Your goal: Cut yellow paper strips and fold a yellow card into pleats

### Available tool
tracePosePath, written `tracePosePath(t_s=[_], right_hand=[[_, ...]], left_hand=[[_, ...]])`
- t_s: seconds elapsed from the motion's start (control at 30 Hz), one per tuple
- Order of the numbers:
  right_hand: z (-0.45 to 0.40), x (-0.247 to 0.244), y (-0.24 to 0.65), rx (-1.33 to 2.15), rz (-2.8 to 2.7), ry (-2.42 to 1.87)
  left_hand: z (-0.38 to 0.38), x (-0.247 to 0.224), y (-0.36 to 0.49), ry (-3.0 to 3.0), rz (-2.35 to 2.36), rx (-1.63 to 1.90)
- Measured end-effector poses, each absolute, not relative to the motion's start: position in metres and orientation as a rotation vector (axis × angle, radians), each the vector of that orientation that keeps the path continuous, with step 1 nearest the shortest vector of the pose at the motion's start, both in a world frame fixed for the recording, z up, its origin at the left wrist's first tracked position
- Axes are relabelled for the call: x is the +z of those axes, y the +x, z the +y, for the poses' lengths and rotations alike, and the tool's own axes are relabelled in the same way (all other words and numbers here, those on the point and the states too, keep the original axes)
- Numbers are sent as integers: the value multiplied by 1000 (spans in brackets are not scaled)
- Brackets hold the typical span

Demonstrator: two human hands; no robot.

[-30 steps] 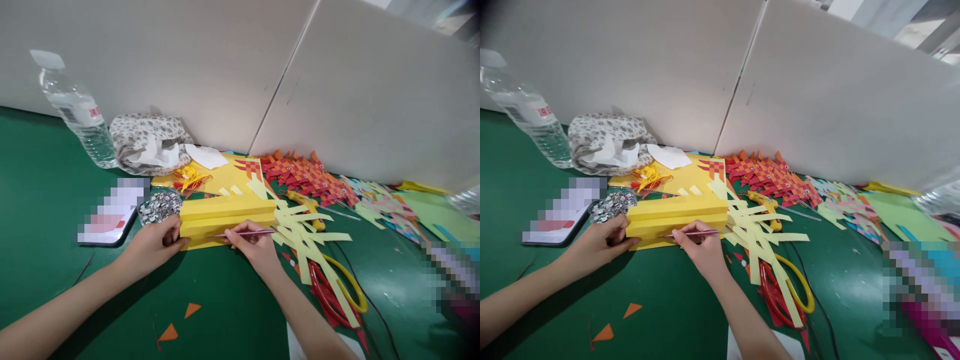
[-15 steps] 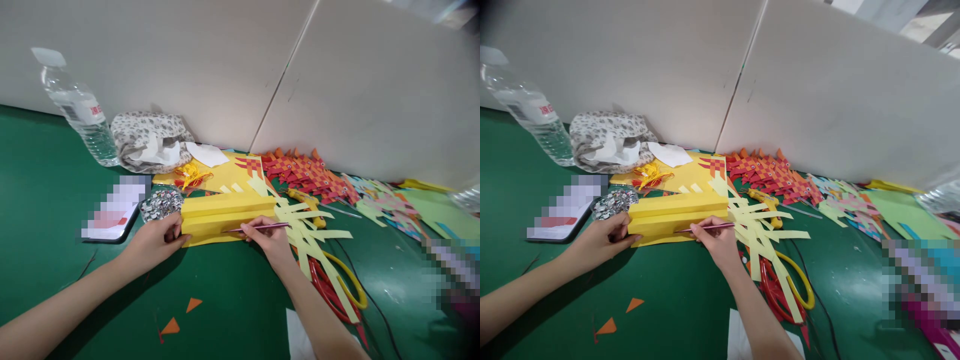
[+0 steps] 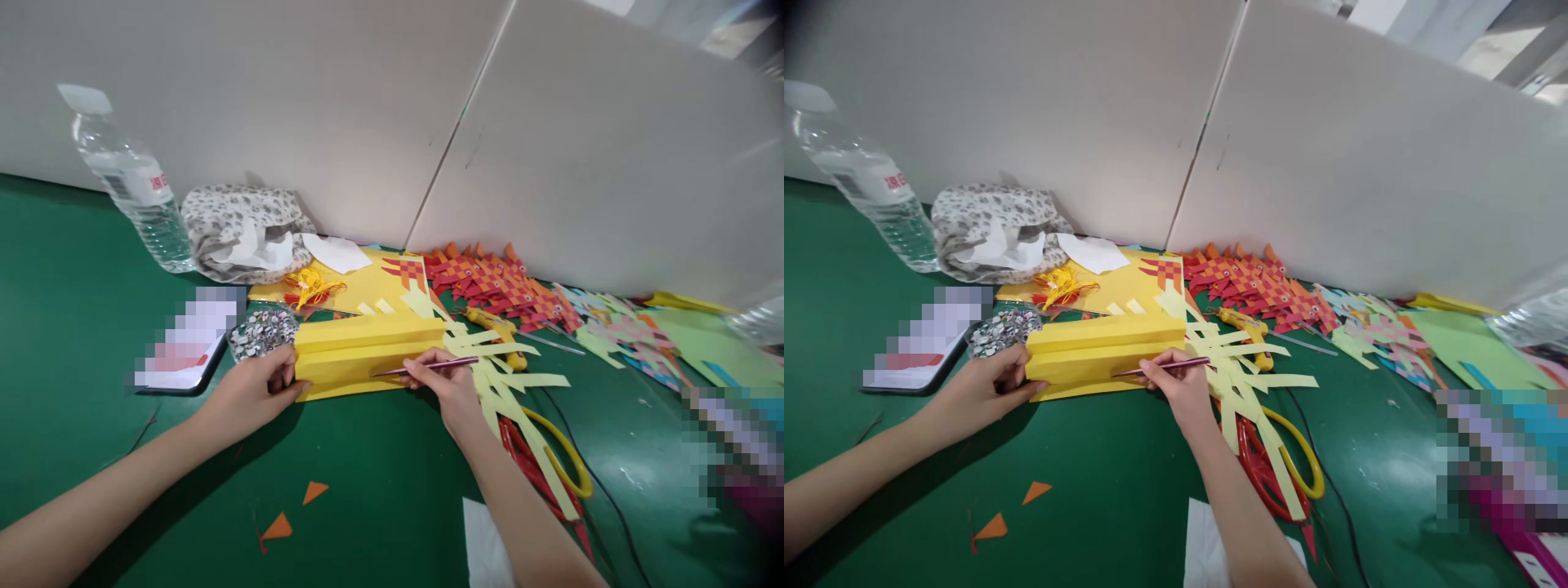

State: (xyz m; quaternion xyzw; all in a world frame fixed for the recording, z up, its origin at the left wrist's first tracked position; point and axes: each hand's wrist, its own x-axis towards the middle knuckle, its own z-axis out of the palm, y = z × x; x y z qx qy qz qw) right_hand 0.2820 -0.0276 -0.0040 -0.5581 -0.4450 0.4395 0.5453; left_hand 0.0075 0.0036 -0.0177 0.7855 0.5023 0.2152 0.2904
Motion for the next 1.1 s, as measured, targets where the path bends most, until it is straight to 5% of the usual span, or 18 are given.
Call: tracePosePath(t_s=[0.23, 0.43, 0.57, 1.1], right_hand=[[-31, 4, 273, 1122, -974, -1304], [-34, 8, 265, 1160, -945, -1329], [-37, 8, 261, 1177, -962, -1335], [-36, 5, 261, 1128, -1000, -1376]], left_hand=[[1, -8, 9, 2014, 1373, 784], [-10, -6, 11, 2496, 1259, 1008], [-12, -9, 17, 2809, 957, 960], [-1, -23, 7, 2840, 946, 835]])
